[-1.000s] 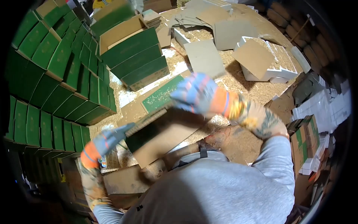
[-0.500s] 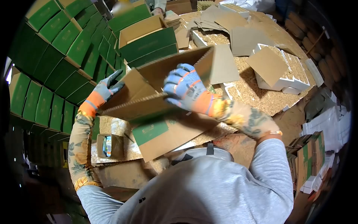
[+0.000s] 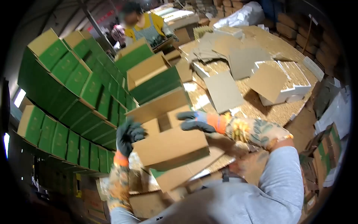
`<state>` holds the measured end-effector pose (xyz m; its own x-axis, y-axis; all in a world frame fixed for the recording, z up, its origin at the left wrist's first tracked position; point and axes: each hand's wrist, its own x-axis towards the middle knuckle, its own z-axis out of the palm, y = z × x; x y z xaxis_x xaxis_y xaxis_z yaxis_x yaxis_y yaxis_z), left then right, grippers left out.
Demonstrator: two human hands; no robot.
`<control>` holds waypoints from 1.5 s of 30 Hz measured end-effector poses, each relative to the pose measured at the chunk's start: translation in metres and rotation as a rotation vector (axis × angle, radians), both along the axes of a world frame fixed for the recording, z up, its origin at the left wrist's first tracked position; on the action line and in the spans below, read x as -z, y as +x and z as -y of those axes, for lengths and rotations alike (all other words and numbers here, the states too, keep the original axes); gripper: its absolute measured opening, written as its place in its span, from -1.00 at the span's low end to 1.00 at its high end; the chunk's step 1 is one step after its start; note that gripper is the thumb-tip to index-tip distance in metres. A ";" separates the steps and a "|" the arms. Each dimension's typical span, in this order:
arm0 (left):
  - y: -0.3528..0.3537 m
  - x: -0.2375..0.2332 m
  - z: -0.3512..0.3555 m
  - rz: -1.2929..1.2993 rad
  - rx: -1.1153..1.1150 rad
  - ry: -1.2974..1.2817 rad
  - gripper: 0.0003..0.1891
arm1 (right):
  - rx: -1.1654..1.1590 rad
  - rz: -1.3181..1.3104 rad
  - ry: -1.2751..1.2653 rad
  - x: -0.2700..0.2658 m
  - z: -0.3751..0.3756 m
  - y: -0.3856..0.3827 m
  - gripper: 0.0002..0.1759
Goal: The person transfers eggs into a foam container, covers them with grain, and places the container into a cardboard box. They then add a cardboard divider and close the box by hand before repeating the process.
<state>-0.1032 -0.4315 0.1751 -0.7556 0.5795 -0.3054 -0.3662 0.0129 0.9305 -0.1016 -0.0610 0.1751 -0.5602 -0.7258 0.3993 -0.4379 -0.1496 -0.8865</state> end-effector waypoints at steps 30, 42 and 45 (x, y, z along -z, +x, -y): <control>0.136 0.209 0.042 -1.447 -0.173 -1.231 -0.24 | 0.679 -0.029 0.578 0.033 -0.012 0.076 0.02; 0.050 0.023 -0.062 -0.210 -0.831 -0.292 -0.41 | 1.191 -0.635 1.201 -0.019 -0.179 -0.015 -0.45; 0.034 0.057 -0.026 -0.407 -0.712 -0.387 -0.23 | 1.317 -0.908 1.563 0.037 -0.240 -0.027 -0.63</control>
<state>-0.0696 -0.4055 0.1184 -0.9881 -0.1535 -0.0123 -0.0506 0.2482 0.9674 -0.1286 0.1786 0.1379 -0.9041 -0.1165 0.4110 0.0937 0.8846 0.4568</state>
